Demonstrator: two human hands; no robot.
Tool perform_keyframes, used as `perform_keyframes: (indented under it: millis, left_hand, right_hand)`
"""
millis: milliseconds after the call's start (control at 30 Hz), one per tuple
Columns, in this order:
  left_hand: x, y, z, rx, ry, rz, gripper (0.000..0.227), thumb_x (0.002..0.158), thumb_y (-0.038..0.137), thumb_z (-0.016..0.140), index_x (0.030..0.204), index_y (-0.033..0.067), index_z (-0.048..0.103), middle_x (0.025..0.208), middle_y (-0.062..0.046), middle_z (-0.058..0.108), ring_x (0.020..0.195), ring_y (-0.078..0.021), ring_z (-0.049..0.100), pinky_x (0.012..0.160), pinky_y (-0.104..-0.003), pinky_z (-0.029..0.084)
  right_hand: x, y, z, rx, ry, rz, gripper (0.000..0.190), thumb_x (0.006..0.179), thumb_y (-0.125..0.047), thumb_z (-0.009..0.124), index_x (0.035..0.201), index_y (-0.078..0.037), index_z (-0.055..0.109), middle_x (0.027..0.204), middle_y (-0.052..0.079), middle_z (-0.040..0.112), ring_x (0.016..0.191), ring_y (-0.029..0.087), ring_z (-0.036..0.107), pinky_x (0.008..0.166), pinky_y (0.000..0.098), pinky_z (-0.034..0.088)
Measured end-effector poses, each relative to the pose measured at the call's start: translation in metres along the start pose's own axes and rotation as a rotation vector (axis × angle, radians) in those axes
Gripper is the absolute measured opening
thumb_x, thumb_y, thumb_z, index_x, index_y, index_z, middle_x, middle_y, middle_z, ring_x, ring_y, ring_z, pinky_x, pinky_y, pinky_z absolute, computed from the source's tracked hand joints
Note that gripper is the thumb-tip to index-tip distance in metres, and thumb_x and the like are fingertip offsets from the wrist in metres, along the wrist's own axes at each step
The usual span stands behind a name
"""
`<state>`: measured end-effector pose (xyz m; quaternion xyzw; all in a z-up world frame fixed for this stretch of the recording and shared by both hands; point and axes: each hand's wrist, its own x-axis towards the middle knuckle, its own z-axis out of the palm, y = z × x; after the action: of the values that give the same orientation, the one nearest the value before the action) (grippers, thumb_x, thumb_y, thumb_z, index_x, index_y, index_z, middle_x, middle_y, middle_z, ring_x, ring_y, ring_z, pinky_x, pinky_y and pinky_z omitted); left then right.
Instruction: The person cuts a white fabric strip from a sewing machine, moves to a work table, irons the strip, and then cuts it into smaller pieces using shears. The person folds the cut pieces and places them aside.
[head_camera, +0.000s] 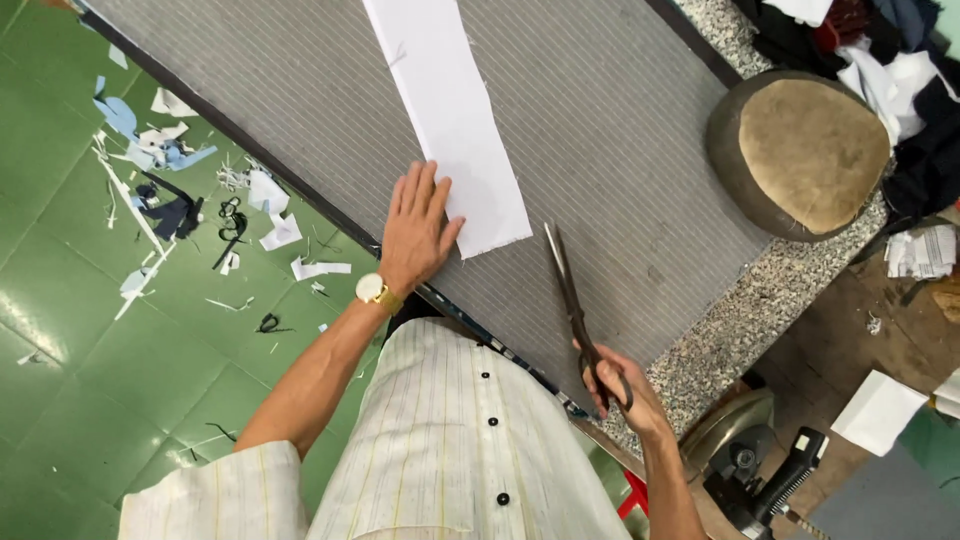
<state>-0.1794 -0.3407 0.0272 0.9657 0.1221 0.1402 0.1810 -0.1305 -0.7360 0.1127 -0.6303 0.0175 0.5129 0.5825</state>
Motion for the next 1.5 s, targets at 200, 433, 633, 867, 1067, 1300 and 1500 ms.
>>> perform_keyframes:
  millis: [200, 433, 633, 867, 1067, 1300, 1500]
  left_hand:
    - [-0.014, 0.000, 0.020, 0.033, -0.016, 0.137, 0.049, 0.104, 0.045, 0.057, 0.137, 0.0087, 0.059, 0.158, -0.016, 0.044, 0.151, -0.0331, 0.036, 0.126, -0.049, 0.024]
    - [-0.010, 0.002, 0.017, 0.017, 0.019, 0.129, 0.043, 0.102, 0.042, 0.061, 0.130, 0.0093, 0.062, 0.154, -0.015, 0.050, 0.148, -0.0326, 0.040, 0.125, -0.049, 0.027]
    - [-0.010, 0.004, 0.015, 0.021, 0.028, 0.125, 0.043, 0.102, 0.042, 0.061, 0.130, 0.0093, 0.062, 0.154, -0.015, 0.050, 0.148, -0.0316, 0.040, 0.125, -0.048, 0.027]
    - [-0.009, 0.005, 0.011, 0.019, 0.022, 0.120, 0.041, 0.102, 0.040, 0.062, 0.129, 0.0086, 0.063, 0.152, -0.016, 0.052, 0.147, -0.0322, 0.042, 0.124, -0.048, 0.028]
    - [-0.010, 0.005, 0.012, 0.014, 0.028, 0.118, 0.041, 0.102, 0.039, 0.063, 0.130, 0.0089, 0.063, 0.153, -0.016, 0.051, 0.147, -0.0318, 0.041, 0.124, -0.048, 0.028]
    - [-0.009, 0.005, 0.011, 0.002, 0.053, 0.124, 0.041, 0.102, 0.040, 0.062, 0.129, 0.0089, 0.063, 0.152, -0.016, 0.052, 0.146, -0.0318, 0.043, 0.124, -0.048, 0.028]
    - [-0.009, 0.005, 0.012, 0.011, 0.054, 0.129, 0.041, 0.102, 0.039, 0.062, 0.129, 0.0084, 0.063, 0.152, -0.016, 0.052, 0.146, -0.0324, 0.043, 0.124, -0.048, 0.029]
  right_hand:
    - [0.001, 0.005, 0.000, -0.223, 0.031, 0.076, 0.058, 0.096, -0.025, 0.068, 0.137, 0.013, 0.054, 0.055, 0.015, 0.062, 0.035, 0.022, 0.061, 0.032, 0.0323, 0.048]
    - [0.025, 0.011, 0.000, -0.317, 0.053, 0.055, 0.058, 0.095, -0.023, 0.071, 0.138, 0.012, 0.053, 0.052, 0.013, 0.062, 0.036, 0.020, 0.060, 0.035, 0.0295, 0.046]
    - [0.035, 0.016, 0.004, -0.397, 0.111, 0.052, 0.062, 0.093, -0.027, 0.075, 0.138, 0.011, 0.055, 0.053, 0.013, 0.062, 0.039, 0.019, 0.060, 0.037, 0.0260, 0.045]
    - [0.033, -0.002, 0.022, -0.409, 0.131, 0.071, 0.063, 0.093, -0.030, 0.076, 0.140, 0.008, 0.055, 0.054, 0.010, 0.061, 0.041, 0.017, 0.060, 0.038, 0.0257, 0.047]
    - [0.037, 0.013, 0.010, -0.382, 0.133, 0.075, 0.064, 0.093, -0.030, 0.076, 0.139, 0.009, 0.055, 0.053, 0.011, 0.063, 0.041, 0.018, 0.061, 0.037, 0.0261, 0.047]
    - [0.036, 0.002, 0.017, -0.382, 0.144, 0.092, 0.061, 0.093, -0.026, 0.075, 0.140, 0.007, 0.055, 0.051, 0.012, 0.062, 0.040, 0.018, 0.059, 0.036, 0.0264, 0.047]
    - [0.040, 0.014, 0.008, -0.376, 0.137, 0.094, 0.061, 0.093, -0.030, 0.075, 0.138, 0.007, 0.058, 0.052, 0.010, 0.063, 0.040, 0.017, 0.060, 0.036, 0.0262, 0.048]
